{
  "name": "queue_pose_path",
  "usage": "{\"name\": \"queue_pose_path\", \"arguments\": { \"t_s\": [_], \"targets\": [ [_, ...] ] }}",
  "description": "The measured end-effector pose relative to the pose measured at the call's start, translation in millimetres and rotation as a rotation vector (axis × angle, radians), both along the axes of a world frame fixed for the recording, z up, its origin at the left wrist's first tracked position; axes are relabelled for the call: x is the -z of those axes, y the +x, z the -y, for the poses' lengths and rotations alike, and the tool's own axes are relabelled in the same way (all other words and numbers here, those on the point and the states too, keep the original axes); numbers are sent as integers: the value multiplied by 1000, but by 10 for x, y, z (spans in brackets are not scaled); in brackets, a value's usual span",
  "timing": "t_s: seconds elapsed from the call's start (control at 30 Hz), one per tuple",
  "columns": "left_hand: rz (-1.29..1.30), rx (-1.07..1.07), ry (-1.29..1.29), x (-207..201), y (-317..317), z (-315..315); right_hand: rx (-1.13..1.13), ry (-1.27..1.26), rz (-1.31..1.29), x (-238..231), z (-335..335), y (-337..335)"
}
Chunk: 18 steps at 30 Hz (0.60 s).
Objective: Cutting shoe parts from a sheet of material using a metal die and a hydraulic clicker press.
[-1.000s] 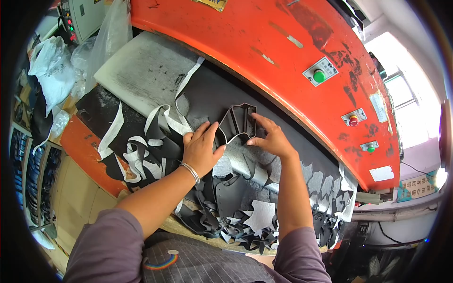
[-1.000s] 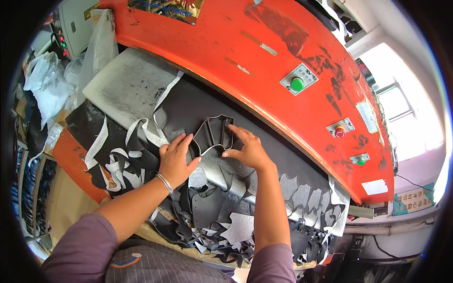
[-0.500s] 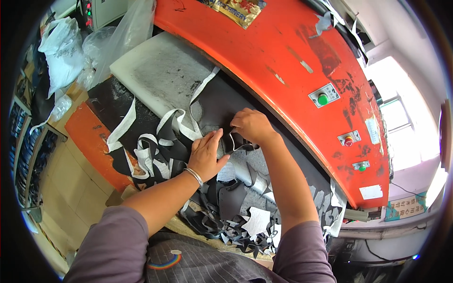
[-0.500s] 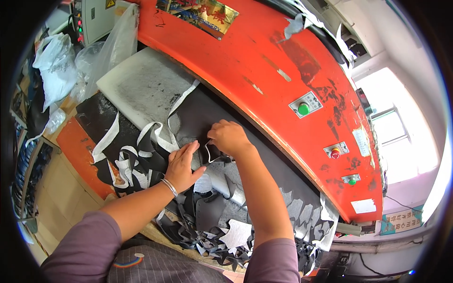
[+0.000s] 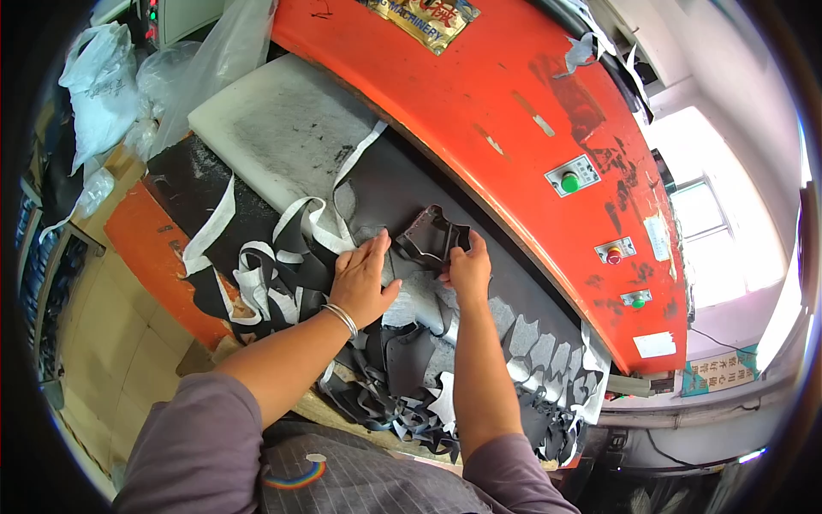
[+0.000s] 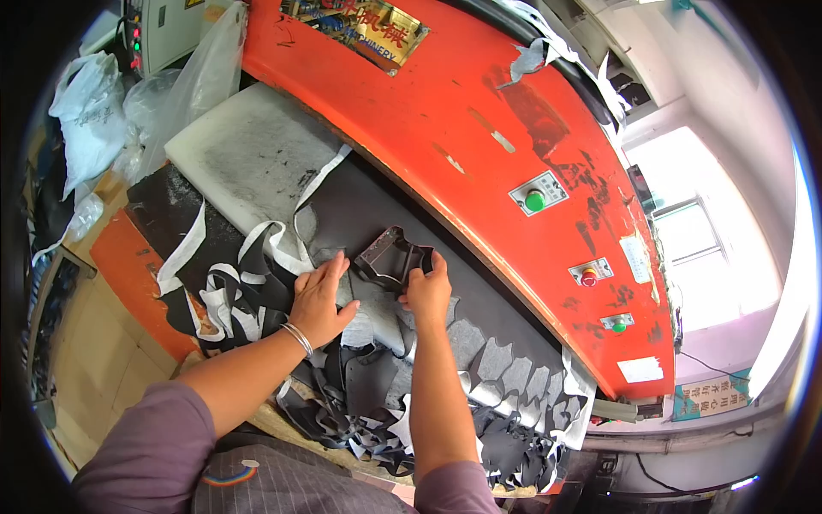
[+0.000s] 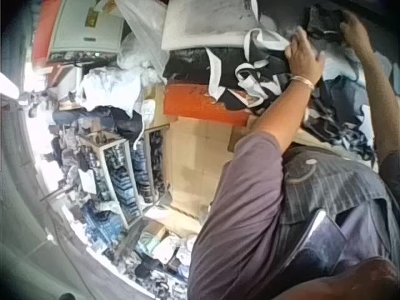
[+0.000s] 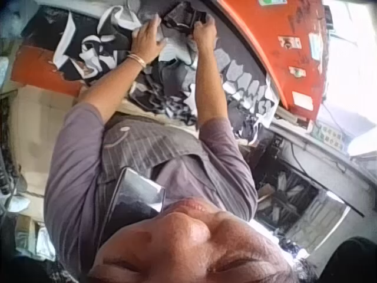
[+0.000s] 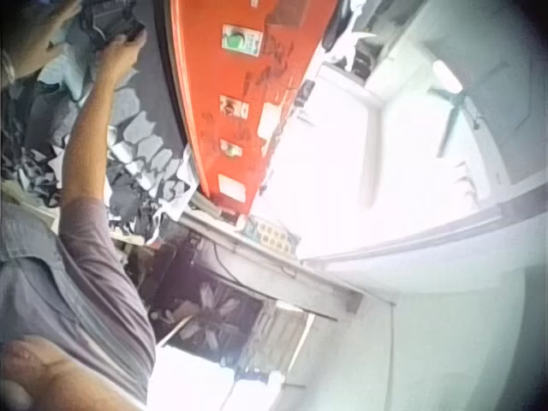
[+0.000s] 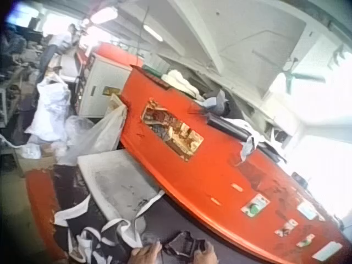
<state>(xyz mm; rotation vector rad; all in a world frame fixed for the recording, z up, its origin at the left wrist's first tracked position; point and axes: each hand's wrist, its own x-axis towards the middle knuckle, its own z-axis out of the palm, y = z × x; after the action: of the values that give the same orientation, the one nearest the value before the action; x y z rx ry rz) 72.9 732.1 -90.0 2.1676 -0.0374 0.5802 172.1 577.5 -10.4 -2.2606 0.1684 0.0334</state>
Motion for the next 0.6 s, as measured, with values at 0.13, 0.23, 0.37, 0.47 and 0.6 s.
{"name": "queue_pose_path", "arguments": {
  "t_s": [0.13, 0.23, 0.37, 0.47, 0.6],
  "targets": [
    [10, -22, 16, 40, 10, 1, 98, 32, 50, 103, -112, -173],
    [8, -28, 44, 50, 27, 11, 134, 130, 100, 187, -150, -265],
    [-41, -29, 57, 28, 20, -31, 67, 215, 120, 178, -36, -243],
    [-43, -17, 31, -56, 48, 53, -75, 22, 305, 161, 510, 4],
    [-129, -50, 25, -135, 105, 4, -387, -228, 105, 10, 607, 120]
  ]
}}
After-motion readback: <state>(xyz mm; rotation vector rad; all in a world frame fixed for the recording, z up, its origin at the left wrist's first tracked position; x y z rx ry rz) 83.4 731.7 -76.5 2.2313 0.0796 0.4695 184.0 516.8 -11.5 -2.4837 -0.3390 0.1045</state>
